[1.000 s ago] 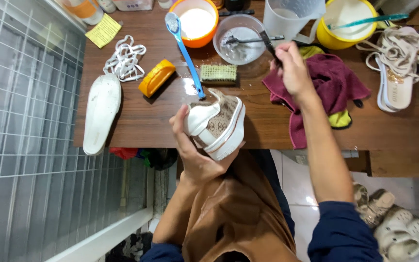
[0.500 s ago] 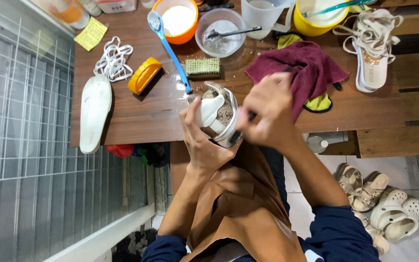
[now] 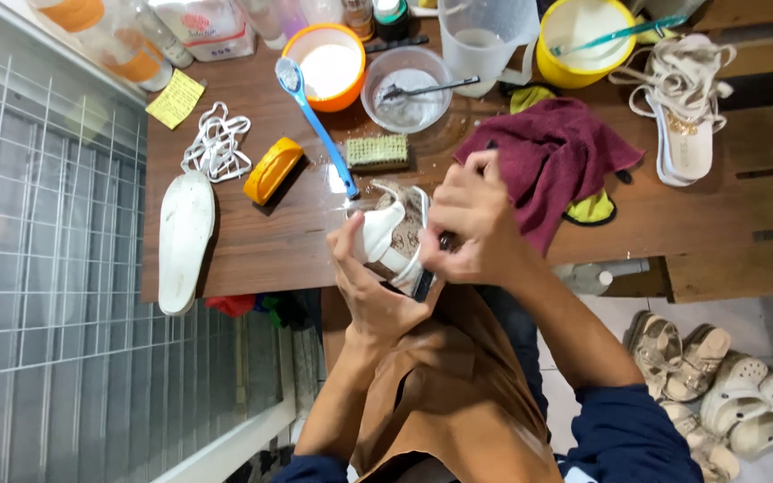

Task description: The person scrubs a patterned sneaker with a small brush, focusing on the white rubber sole and the upper fabric. They repeatedly dip the brush into a bowl of soapy water and wipe the shoe with a maroon cloth to remove dirt and foam.

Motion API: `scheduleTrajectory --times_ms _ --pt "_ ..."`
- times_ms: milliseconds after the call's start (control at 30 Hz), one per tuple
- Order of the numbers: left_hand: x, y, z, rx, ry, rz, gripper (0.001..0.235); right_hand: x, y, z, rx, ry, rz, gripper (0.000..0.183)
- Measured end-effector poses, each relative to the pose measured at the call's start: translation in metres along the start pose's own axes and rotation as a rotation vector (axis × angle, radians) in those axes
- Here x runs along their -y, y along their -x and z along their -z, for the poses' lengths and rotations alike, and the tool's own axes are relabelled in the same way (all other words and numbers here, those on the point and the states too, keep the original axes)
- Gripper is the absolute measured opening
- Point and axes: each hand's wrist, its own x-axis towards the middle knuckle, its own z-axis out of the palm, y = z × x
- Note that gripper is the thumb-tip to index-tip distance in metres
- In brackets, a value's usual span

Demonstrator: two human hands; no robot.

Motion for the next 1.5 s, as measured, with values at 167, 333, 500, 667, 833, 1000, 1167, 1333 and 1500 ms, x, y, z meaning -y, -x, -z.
scheduleTrajectory --times_ms 167,333,500,667,833,1000,1167,1333,1500 --pt "0.013 -0.003 -0.004 -0.022 0.093 -0.015 0.103 -0.029 -0.009 0.008 -0.034 0.122 0.003 0.029" --pt "0.019 0.001 -0.007 -0.015 0.086 -0.003 0.105 -0.038 0.013 -0.009 0.014 0.002 -0.086 0.028" --pt "0.022 0.002 -0.001 -0.024 0.096 0.024 0.110 -0.026 0.004 -0.010 -0.052 -0.060 -0.134 0.031" --pt "0.023 -0.005 0.013 -0.027 0.104 0.048 0.105 -0.046 0.009 -0.018 -0.008 0.003 -0.108 0.031" --pt "0.031 0.003 0.020 -0.031 0.077 0.057 0.108 -0.022 0.003 -0.031 0.040 -0.235 -0.141 0.034" --pt "0.024 -0.001 0.029 -0.089 0.131 0.047 0.102 -0.040 0.011 -0.033 0.008 0.001 -0.144 0.033" --pt "0.027 0.001 0.029 -0.097 0.131 0.040 0.103 -0.060 0.039 -0.048 0.082 0.075 -0.197 0.030" --pt "0.026 -0.002 0.021 -0.073 0.126 0.038 0.103 -0.014 0.005 -0.030 -0.009 0.012 -0.183 0.033" --pt "0.028 -0.008 0.019 -0.080 0.129 0.056 0.104 -0.046 0.000 -0.011 -0.009 0.236 -0.039 0.032"
